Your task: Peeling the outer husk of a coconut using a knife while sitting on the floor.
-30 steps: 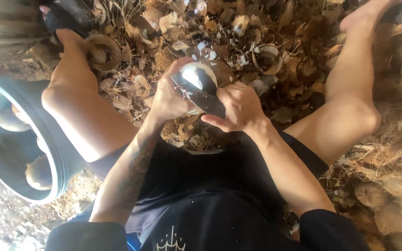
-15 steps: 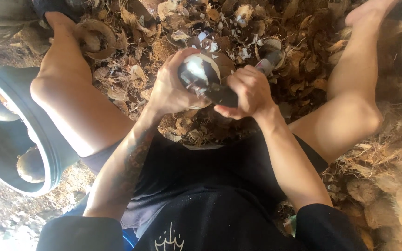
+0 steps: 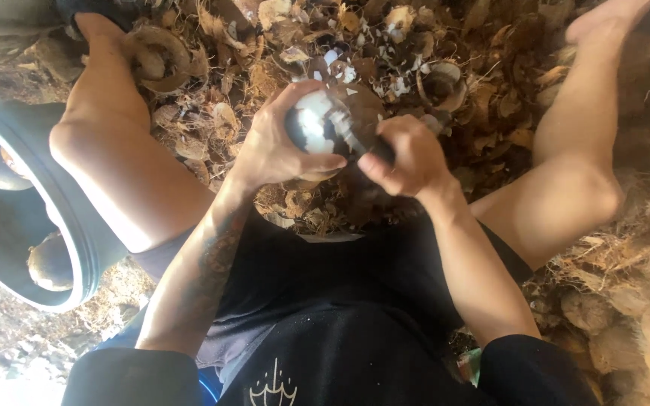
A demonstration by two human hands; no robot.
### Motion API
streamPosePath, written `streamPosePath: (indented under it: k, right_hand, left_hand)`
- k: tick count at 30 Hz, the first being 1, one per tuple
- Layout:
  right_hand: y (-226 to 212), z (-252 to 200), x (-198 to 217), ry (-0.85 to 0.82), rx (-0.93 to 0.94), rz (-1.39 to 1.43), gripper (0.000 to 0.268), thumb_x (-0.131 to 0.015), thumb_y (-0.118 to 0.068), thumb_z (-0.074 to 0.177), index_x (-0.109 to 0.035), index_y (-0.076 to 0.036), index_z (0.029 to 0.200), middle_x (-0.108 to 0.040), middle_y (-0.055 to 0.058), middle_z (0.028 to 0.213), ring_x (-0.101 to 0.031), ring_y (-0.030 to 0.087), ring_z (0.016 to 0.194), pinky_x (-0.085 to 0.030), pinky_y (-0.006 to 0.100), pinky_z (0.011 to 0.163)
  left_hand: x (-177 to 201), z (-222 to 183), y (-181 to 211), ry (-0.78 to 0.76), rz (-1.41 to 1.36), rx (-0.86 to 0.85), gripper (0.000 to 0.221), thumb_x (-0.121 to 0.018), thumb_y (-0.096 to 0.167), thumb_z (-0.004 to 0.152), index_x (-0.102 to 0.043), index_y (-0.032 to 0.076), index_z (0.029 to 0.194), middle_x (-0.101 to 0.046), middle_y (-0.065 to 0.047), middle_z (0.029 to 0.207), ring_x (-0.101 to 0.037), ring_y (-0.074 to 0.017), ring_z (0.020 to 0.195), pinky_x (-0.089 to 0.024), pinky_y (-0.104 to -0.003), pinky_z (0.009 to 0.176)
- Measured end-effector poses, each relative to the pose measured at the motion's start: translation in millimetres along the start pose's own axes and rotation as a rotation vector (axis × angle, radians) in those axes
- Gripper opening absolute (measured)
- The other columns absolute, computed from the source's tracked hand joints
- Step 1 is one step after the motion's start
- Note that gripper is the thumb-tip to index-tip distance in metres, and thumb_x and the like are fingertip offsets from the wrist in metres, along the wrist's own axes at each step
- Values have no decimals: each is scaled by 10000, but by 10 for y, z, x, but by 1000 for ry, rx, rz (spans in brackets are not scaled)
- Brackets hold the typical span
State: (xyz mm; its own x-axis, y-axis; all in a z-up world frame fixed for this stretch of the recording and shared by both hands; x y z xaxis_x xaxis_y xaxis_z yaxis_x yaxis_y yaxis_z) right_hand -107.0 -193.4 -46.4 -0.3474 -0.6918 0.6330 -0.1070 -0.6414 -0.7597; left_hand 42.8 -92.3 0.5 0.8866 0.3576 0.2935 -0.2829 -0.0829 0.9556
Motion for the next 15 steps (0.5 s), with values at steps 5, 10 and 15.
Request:
streamPosePath:
  k: [5, 10, 15]
  right_hand:
    - [-673, 134, 118, 7, 221, -112, 692, -631, -743, 882, -623, -67, 734, -607, 174, 632, -685, 364, 647, -530, 445, 657]
    - [-754, 177, 139, -39, 262, -193, 743, -643, -777, 869, -657, -42, 756, -600, 172, 625, -665, 348, 615, -514, 432, 649]
    - [-753, 184, 187, -11, 285, -182, 645, -563, -661, 911, -624, -48, 718, -612, 95, 666, -499, 263, 561, -468, 383, 703]
  left_hand:
    - [-7, 1, 84, 25, -55, -118, 1006, -1018, 439, 612, -567, -44, 1371, -672, -313, 1133, -688, -527, 1080, -621, -650, 875]
    - [11, 20, 226, 1, -78, -122, 1040, -980, 548, 637, -549, -36, 1381, -650, -332, 1148, -686, -546, 1081, -656, -634, 829]
    - [5, 4, 341, 36, 185, -164, 885, -954, 226, 607, -552, -29, 1353, -715, -227, 1245, -698, -382, 1151, -601, -507, 1005]
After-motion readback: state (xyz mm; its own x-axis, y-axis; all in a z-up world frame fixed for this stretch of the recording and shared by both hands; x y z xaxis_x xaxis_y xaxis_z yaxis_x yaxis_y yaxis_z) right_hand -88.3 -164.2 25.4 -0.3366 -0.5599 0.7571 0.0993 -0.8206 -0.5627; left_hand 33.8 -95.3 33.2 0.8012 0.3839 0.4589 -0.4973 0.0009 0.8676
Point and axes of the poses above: each hand's wrist, its own z-axis towards the middle knuckle, its own x-axis out of the back of the hand, y = z × x, the point moved 10 cm from there along z, towards the middle knuckle
